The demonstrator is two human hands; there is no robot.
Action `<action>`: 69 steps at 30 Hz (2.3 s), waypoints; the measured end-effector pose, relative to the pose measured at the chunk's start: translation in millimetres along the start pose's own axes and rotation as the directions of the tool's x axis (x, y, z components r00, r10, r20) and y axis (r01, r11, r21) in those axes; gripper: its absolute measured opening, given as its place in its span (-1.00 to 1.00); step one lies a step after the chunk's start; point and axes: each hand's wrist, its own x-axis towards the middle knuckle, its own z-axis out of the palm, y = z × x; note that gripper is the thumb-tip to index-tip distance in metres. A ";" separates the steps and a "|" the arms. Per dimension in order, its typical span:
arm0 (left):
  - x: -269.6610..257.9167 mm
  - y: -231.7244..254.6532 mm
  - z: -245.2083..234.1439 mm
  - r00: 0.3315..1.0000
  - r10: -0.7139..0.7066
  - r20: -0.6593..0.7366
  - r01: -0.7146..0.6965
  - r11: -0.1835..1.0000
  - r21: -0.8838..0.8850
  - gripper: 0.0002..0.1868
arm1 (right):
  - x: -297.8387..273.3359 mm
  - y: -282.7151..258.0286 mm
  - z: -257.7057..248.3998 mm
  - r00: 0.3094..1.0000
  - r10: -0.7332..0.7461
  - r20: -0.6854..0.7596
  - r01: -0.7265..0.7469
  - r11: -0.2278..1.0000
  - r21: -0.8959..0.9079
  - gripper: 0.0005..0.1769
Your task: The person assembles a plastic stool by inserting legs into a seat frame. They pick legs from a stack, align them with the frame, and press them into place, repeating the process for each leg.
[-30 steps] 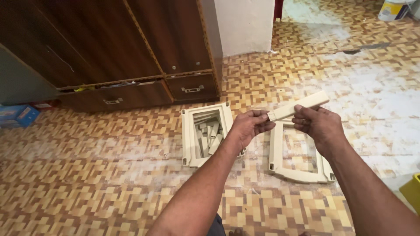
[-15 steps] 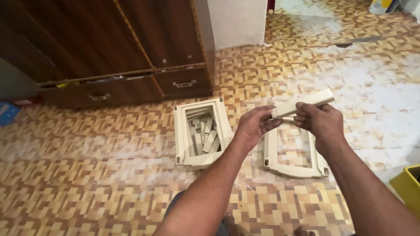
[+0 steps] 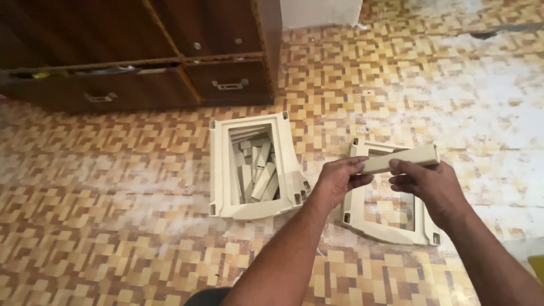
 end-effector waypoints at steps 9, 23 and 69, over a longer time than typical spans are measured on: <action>58.1 -32.7 -29.4 0.998 -0.046 -0.046 0.044 0.998 -0.037 -0.65 | 54.5 19.2 1.6 0.999 0.004 0.039 0.004 0.979 -0.202 -0.57; 116.3 -56.7 -48.7 0.976 0.185 -0.114 0.041 0.356 0.934 -0.33 | 146.7 59.0 6.3 0.993 -0.118 0.015 0.113 0.894 -0.434 -0.65; 151.9 -73.9 -45.8 0.969 -0.246 -0.029 -0.047 -0.298 0.953 -0.19 | 284.5 101.3 27.1 0.987 -0.097 0.129 0.159 0.456 -0.876 -0.52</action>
